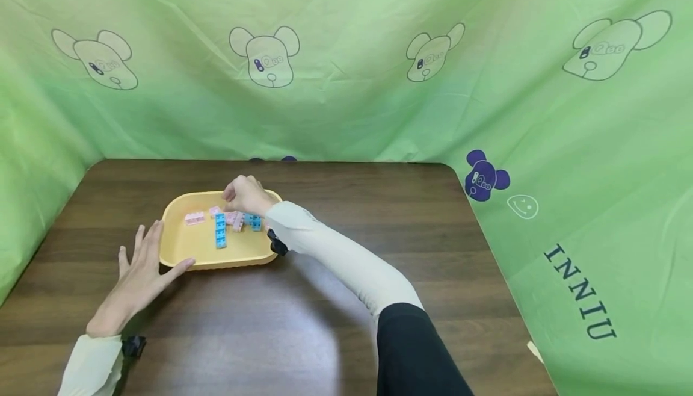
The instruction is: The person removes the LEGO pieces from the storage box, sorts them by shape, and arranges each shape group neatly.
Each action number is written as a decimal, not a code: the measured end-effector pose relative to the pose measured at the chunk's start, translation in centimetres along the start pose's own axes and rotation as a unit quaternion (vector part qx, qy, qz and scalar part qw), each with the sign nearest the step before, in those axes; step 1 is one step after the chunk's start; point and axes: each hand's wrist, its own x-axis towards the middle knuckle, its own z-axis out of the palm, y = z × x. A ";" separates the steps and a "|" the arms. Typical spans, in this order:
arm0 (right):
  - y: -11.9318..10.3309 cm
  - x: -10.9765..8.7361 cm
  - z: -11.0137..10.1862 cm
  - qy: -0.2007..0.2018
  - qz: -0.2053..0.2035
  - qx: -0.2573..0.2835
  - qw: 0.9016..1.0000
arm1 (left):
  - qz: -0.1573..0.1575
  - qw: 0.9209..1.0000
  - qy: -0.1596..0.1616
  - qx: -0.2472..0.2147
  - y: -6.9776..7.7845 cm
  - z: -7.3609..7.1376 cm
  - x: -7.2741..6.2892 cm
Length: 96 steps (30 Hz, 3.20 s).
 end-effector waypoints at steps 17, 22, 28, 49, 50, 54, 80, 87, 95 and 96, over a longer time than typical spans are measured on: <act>-2.0 2.7 1.9 -0.050 0.011 -0.040 0.998 | -0.002 1.000 -0.001 0.000 -0.1 0.0 0.0; -2.4 3.2 2.5 -0.055 0.006 -0.058 0.997 | -0.004 1.000 -0.003 0.000 -0.2 0.1 0.0; -2.6 3.6 2.8 -0.052 0.004 -0.060 0.997 | -0.003 1.000 0.002 0.001 -0.2 0.0 0.1; -3.2 4.4 4.6 -0.041 0.019 -0.080 0.996 | -0.002 1.000 0.008 -0.002 -0.3 0.3 0.3; -3.2 4.5 4.8 -0.040 0.017 -0.083 0.996 | -0.002 1.000 0.008 -0.002 -0.3 0.3 0.3; -3.3 4.7 5.1 -0.035 0.016 -0.093 0.995 | -0.002 1.000 0.010 -0.004 -0.4 0.2 0.3; -4.2 5.7 6.7 -0.006 -0.011 -0.154 0.988 | 0.004 1.000 0.012 0.001 -0.6 0.1 0.5; -4.5 5.9 7.1 -0.005 -0.010 -0.160 0.987 | 0.009 1.000 0.019 -0.004 -0.7 0.3 0.4; -4.7 6.1 7.4 -0.011 0.005 -0.170 0.985 | 0.010 1.000 0.025 -0.002 -0.8 0.3 0.3; -4.7 6.1 7.4 -0.011 0.007 -0.169 0.986 | 0.010 1.000 0.025 -0.001 -0.8 0.3 0.3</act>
